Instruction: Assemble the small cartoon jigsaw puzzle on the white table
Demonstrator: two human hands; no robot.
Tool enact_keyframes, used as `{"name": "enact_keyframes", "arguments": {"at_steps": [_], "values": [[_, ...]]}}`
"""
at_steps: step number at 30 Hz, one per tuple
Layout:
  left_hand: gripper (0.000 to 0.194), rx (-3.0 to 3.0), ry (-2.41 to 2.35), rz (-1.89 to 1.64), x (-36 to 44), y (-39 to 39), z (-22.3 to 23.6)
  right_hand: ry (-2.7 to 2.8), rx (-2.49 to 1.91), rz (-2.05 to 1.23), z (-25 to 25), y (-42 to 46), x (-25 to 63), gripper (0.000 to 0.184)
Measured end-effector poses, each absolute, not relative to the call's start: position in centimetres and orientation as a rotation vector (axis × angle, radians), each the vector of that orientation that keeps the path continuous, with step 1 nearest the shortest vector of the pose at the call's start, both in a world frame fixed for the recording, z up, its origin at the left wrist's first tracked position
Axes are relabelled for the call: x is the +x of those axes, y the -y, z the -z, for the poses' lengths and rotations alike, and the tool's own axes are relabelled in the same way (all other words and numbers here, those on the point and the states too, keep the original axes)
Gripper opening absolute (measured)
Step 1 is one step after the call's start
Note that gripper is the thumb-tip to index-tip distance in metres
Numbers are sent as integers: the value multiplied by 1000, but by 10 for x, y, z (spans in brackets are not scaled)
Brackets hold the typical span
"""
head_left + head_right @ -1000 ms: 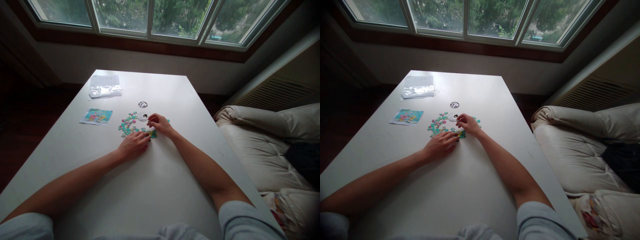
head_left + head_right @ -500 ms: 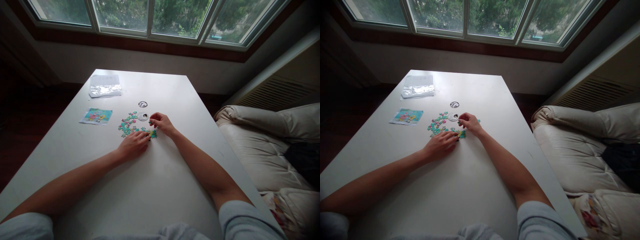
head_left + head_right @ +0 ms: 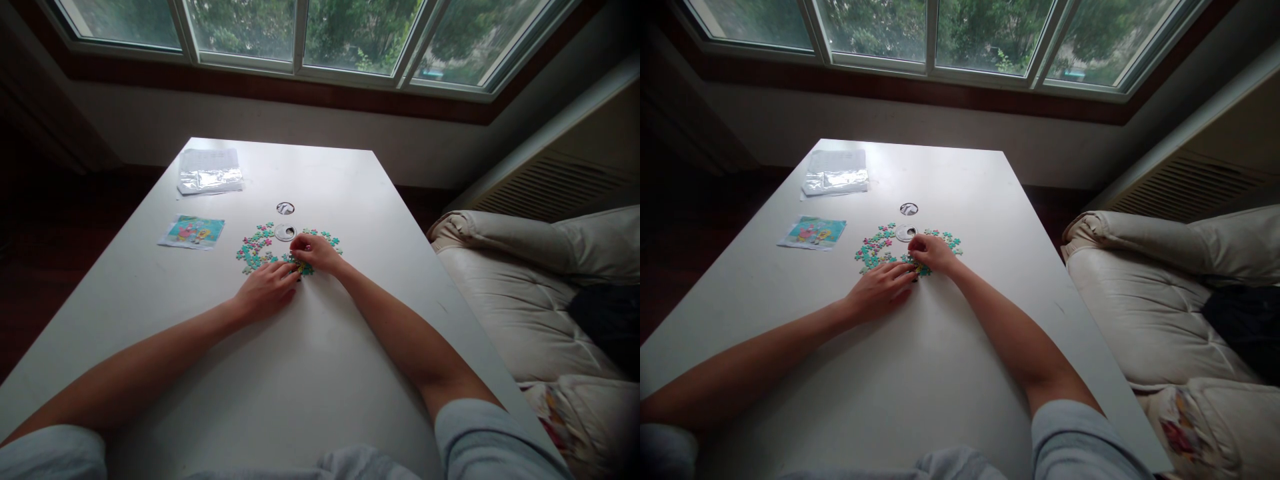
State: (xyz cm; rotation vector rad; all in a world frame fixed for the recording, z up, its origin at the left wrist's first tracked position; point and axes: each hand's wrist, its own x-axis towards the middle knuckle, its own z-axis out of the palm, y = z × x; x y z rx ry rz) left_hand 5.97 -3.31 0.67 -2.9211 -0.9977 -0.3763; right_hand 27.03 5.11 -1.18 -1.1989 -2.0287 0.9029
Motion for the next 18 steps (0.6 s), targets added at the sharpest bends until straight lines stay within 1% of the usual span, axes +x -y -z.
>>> {"name": "enact_keyframes", "arguments": {"at_steps": [8, 14, 18], "values": [[36, -2935, 997, 368, 60, 32, -6, 2095, -1245, -787, 8, -51, 270, 5], [37, -2945, 1005, 394, 60, 32, -6, 2026, -1215, -948, 8, -51, 271, 5], [36, -2942, 1004, 368, 60, 33, -8, 2084, -1262, -825, 9, -51, 269, 5]]}}
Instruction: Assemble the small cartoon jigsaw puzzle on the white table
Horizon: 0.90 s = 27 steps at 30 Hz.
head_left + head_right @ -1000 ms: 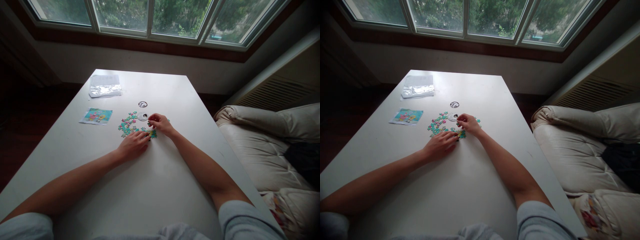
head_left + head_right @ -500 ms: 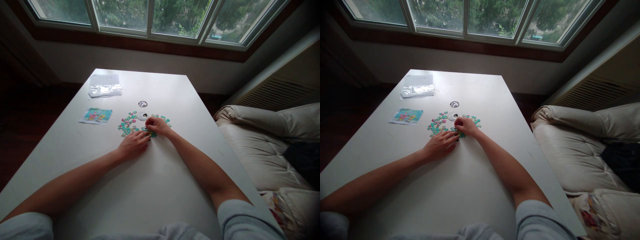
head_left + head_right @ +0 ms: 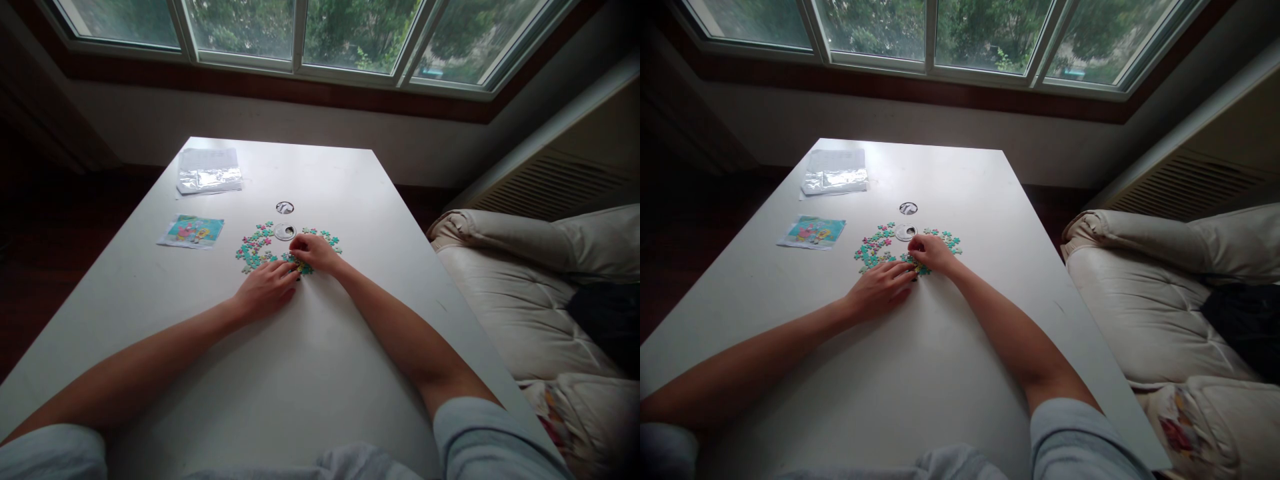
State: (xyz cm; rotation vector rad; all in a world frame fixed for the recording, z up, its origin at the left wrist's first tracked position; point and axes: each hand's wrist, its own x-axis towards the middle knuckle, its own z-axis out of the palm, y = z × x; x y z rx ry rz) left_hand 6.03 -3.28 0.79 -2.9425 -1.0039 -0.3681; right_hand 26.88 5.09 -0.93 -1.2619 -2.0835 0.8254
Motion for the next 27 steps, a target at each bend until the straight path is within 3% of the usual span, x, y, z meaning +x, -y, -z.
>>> {"name": "enact_keyframes", "arguments": {"at_steps": [12, 27], "values": [[35, -2941, 1002, 338, 62, 32, -9, 2252, -1259, -490, 18, -53, 268, 3], [28, -2902, 1212, 598, 45, 11, -9, 2235, -1242, -444, 19, -49, 270, 4]]}}
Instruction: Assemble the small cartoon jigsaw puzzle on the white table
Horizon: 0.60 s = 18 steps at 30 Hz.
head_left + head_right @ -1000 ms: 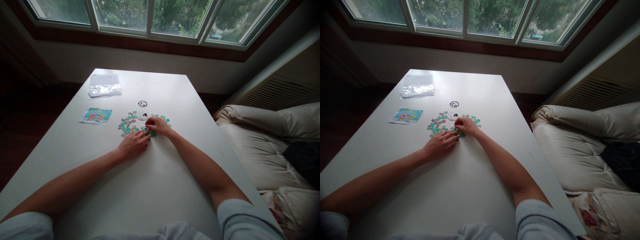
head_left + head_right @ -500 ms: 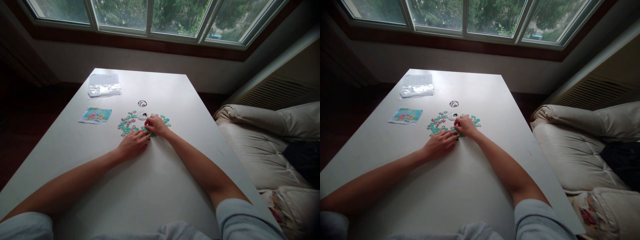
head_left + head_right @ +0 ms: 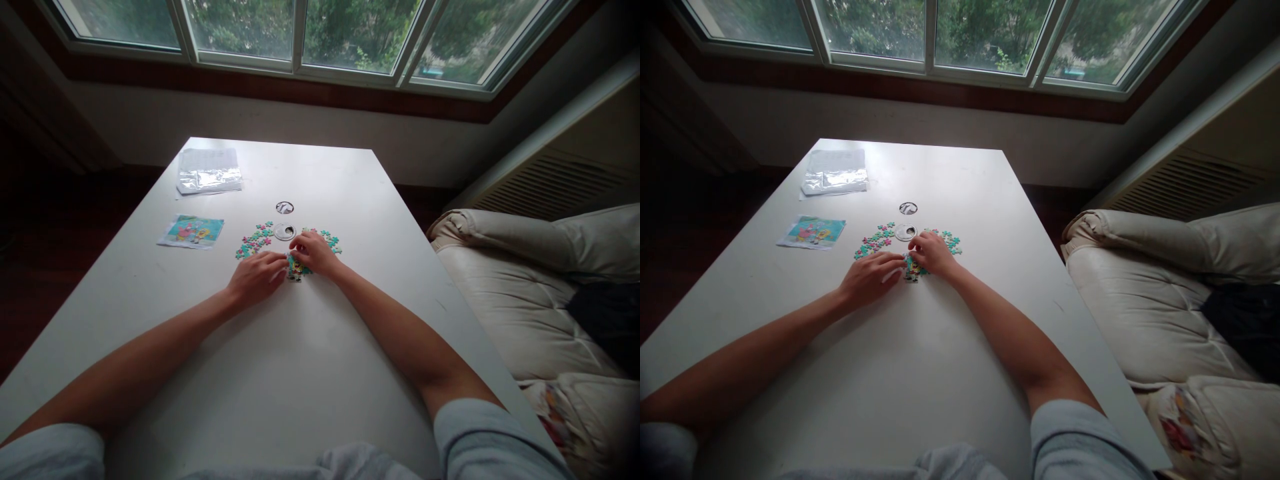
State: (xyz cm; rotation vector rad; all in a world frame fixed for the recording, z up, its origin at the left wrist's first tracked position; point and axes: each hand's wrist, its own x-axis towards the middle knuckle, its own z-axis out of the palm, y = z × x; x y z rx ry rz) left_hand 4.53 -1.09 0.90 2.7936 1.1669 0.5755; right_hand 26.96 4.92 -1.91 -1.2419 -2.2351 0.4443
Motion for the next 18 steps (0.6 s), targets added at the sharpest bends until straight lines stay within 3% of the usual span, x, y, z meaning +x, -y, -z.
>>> {"name": "enact_keyframes", "arguments": {"at_steps": [7, 18], "values": [[31, 2652, -1717, -623, 10, -33, -7, 2181, -1240, -451, 18, -49, 273, 9], [26, 2584, -1693, -589, 13, -41, -1, 2124, -1219, -453, 19, -48, 272, 8]]}}
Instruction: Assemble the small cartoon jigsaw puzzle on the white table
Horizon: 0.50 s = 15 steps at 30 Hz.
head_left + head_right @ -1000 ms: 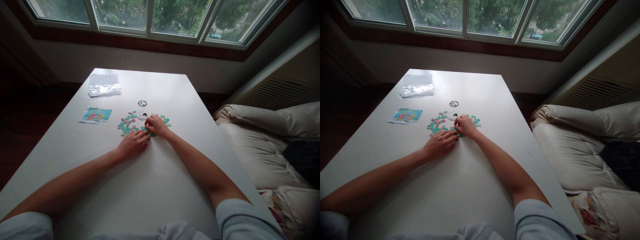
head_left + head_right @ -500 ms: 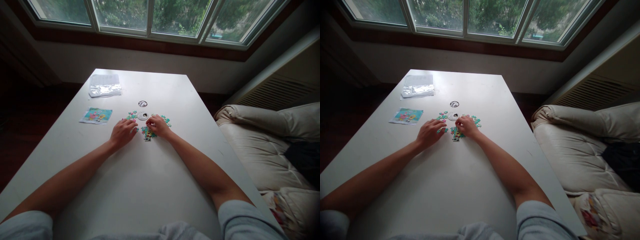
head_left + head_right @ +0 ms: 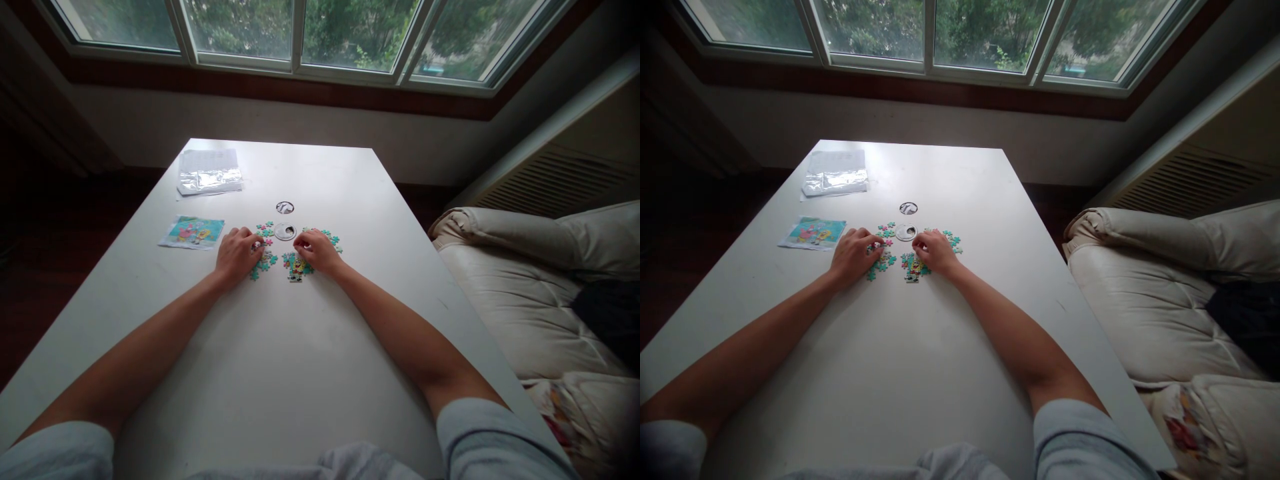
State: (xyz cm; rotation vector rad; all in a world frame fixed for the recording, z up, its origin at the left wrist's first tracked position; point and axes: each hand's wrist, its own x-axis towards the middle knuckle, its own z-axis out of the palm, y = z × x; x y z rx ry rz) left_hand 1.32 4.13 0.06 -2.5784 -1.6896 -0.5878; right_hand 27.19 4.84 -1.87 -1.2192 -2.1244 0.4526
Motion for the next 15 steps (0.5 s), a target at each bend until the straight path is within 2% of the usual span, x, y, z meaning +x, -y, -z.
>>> {"name": "enact_keyframes", "arguments": {"at_steps": [15], "values": [[20, -2575, 1714, 613, 14, -39, -2, 2099, -1238, -467, 20, -49, 273, 9]]}}
